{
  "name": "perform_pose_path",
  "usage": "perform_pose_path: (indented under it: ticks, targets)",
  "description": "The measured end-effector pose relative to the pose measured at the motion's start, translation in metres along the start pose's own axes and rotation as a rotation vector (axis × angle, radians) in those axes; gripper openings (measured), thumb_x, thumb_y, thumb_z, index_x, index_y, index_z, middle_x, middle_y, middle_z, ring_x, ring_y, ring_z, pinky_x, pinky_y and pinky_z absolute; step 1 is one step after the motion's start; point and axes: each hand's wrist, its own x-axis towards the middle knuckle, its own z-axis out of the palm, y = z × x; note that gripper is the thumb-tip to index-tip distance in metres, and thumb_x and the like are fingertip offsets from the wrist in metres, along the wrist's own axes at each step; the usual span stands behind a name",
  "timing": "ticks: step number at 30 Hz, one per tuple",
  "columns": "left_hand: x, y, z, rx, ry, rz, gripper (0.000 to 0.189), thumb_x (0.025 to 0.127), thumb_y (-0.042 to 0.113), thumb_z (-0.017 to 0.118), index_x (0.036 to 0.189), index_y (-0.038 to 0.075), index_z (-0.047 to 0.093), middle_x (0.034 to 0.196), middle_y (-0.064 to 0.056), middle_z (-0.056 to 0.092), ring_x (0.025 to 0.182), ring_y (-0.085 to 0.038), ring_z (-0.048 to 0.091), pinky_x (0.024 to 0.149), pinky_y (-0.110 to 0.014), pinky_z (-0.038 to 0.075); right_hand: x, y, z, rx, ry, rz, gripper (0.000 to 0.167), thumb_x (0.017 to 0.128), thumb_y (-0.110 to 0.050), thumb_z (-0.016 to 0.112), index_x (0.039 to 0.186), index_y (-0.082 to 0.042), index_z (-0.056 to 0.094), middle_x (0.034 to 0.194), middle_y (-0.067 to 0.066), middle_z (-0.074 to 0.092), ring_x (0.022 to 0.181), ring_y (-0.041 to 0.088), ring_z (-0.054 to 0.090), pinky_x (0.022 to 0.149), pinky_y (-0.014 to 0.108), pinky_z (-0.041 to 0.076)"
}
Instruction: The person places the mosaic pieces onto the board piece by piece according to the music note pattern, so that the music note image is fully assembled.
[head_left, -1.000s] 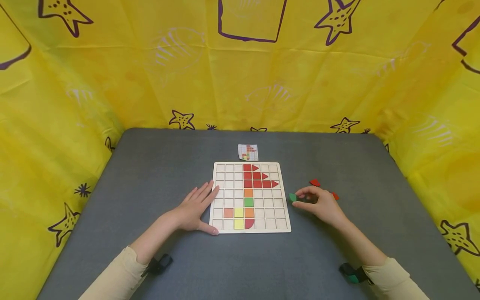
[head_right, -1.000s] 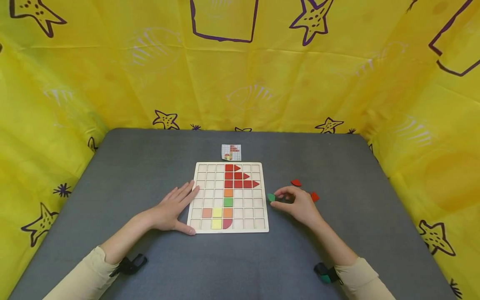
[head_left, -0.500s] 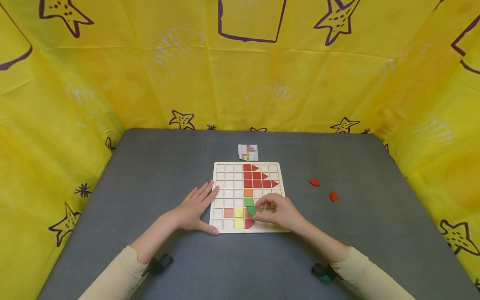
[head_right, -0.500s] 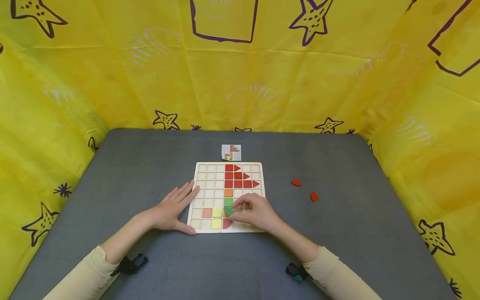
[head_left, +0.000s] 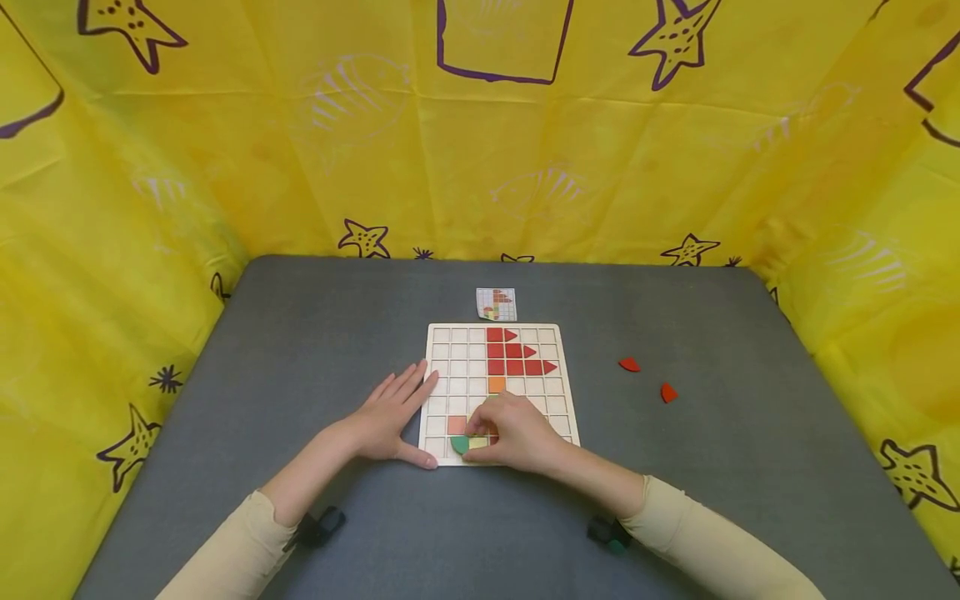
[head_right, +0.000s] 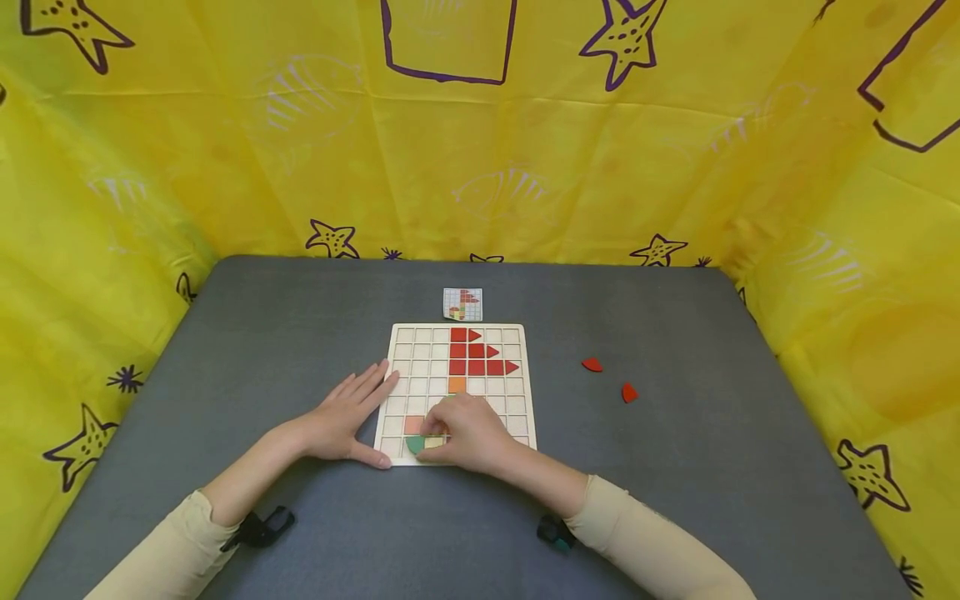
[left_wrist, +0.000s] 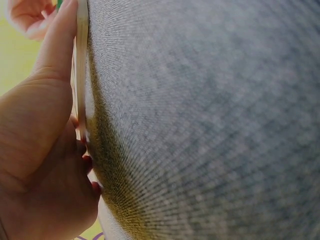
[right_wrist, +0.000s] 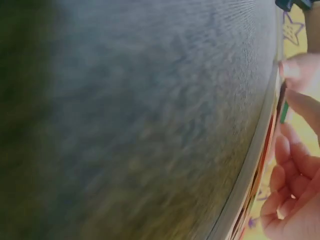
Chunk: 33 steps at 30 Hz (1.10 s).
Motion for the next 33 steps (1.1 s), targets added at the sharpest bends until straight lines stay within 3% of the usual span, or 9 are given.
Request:
perform_pose_path:
  ticks: [4,15,24,29,33]
  targets:
    - [0.000,-0.001,0.000,0.003,0.001,0.005,0.127,0.068,0.075,0.070,0.157,0.007,0.011,0.163,-0.015,-0.001,0.149,-0.032,0.001,0.116,-0.053,0.006,0.003,-0.005,0.002,-0.068,-0.001,-0.017,0.028,0.072,-0.042,0.085,0.085,-0.022,0.070,0.075,-0.014,0.059,0.076,0.006,0.048,0.070,0.026,0.040]
    - [0.000,0.000,-0.001,-0.001,-0.001,0.009,0.127,0.068,0.075,0.070,0.157,0.006,0.010,0.162,-0.016,-0.002,0.148,-0.033,0.001,0.116,-0.053,0.006,0.008,-0.007,0.004,-0.125,0.006,-0.050,0.025,0.075,-0.042,0.082,0.083,-0.022,0.068,0.074,-0.014,0.058,0.072,0.006,0.045,0.065,0.024,0.037]
    - [0.000,-0.001,0.001,-0.001,0.007,0.017,0.126,0.068,0.074,0.070,0.157,0.006,0.011,0.162,-0.016,-0.001,0.148,-0.032,0.001,0.116,-0.054,0.007,0.007,-0.008,0.003,-0.142,0.016,-0.024,0.024,0.074,-0.041,0.082,0.083,-0.023,0.069,0.074,-0.014,0.058,0.074,0.007,0.045,0.063,0.024,0.036]
    - [0.000,-0.002,0.001,0.001,0.008,0.015,0.126,0.068,0.075,0.070,0.157,0.006,0.011,0.163,-0.015,-0.002,0.149,-0.032,0.001,0.116,-0.053,0.006,0.005,-0.004,0.000,-0.086,0.040,-0.033,0.025,0.074,-0.041,0.083,0.083,-0.022,0.069,0.072,-0.013,0.058,0.074,0.007,0.046,0.064,0.025,0.038]
    - [0.000,-0.001,0.001,0.001,0.008,0.010,0.127,0.067,0.076,0.069,0.157,0.007,0.011,0.163,-0.016,-0.001,0.149,-0.032,0.001,0.116,-0.053,0.006,0.000,0.006,-0.006,0.040,0.065,0.023,0.025,0.075,-0.040,0.084,0.086,-0.022,0.070,0.076,-0.013,0.062,0.075,0.008,0.049,0.069,0.026,0.042]
